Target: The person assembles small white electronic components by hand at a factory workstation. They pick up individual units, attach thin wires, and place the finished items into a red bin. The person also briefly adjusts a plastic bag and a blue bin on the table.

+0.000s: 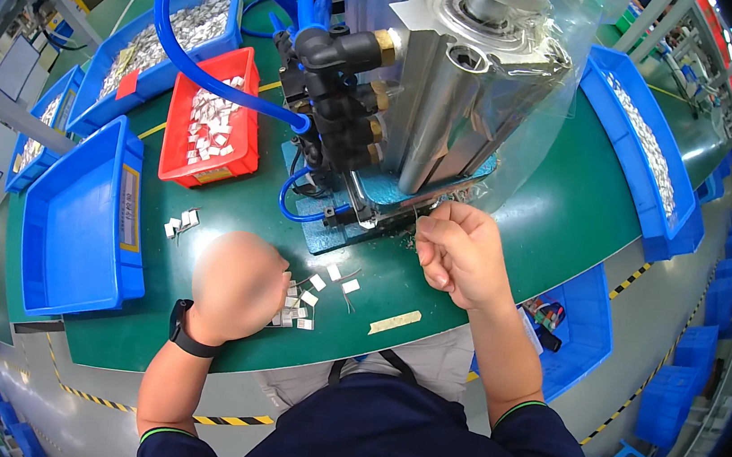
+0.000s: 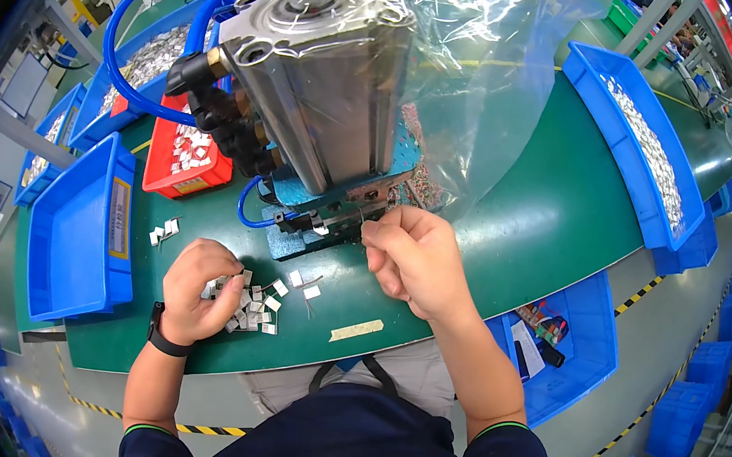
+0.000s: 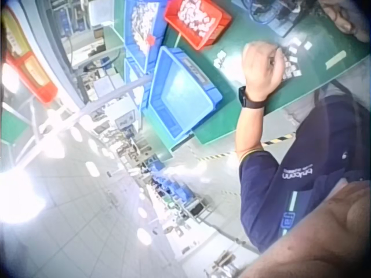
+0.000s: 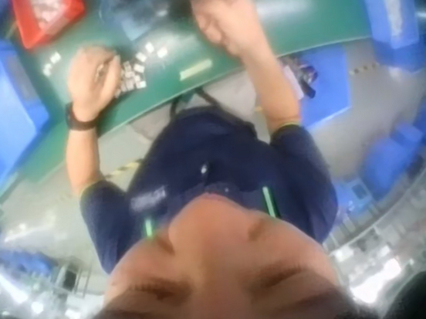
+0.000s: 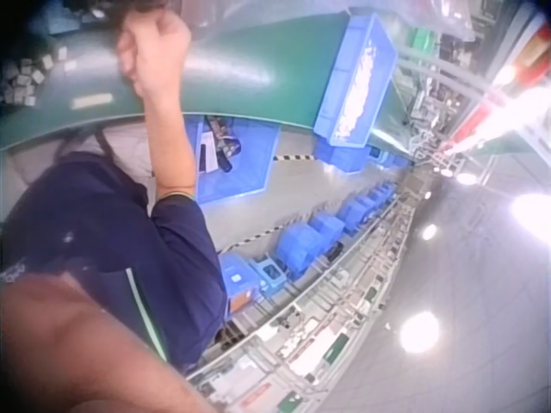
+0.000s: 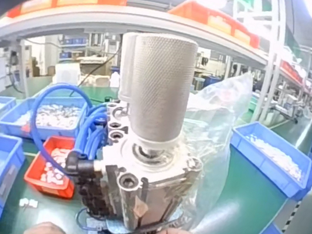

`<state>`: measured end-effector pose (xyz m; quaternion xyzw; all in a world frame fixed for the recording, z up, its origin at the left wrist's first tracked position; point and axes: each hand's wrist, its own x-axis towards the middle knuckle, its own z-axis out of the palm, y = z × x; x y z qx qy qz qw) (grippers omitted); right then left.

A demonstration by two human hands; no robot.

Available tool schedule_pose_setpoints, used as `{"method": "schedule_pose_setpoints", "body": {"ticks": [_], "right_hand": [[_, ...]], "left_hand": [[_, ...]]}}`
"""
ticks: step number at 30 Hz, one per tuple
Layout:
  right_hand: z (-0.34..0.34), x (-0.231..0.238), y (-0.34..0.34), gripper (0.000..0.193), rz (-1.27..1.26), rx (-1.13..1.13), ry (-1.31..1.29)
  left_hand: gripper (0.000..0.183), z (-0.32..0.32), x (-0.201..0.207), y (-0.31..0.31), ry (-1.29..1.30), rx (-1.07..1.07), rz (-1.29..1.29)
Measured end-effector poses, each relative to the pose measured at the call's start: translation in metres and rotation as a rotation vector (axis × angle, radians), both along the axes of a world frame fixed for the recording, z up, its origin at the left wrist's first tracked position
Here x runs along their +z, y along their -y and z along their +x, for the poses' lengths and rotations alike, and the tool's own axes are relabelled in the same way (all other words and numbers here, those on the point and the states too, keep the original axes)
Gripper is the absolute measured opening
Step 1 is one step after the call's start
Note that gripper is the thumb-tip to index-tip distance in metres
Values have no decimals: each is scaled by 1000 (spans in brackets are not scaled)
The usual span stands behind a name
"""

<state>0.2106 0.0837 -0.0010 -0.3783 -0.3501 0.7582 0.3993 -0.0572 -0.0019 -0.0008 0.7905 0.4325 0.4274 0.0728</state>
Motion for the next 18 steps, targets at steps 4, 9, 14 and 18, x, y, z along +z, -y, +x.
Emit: {"method": "schedule_pose_setpoints", "body": {"ticks": [4, 9, 14, 18], "right_hand": [[-2, 0, 0, 19, -2, -8, -12], [-2, 0, 0, 19, -2, -6, -24], [-2, -1, 0, 19, -3, -3, -24], [-2, 0, 0, 19, -1, -2, -22]], "left_hand": [[18, 0, 0, 0, 1, 3, 3], [18, 0, -1, 0, -5, 8, -1], [17, 0, -2, -1, -11, 4, 1], [17, 1, -1, 0, -9, 3, -2]]}}
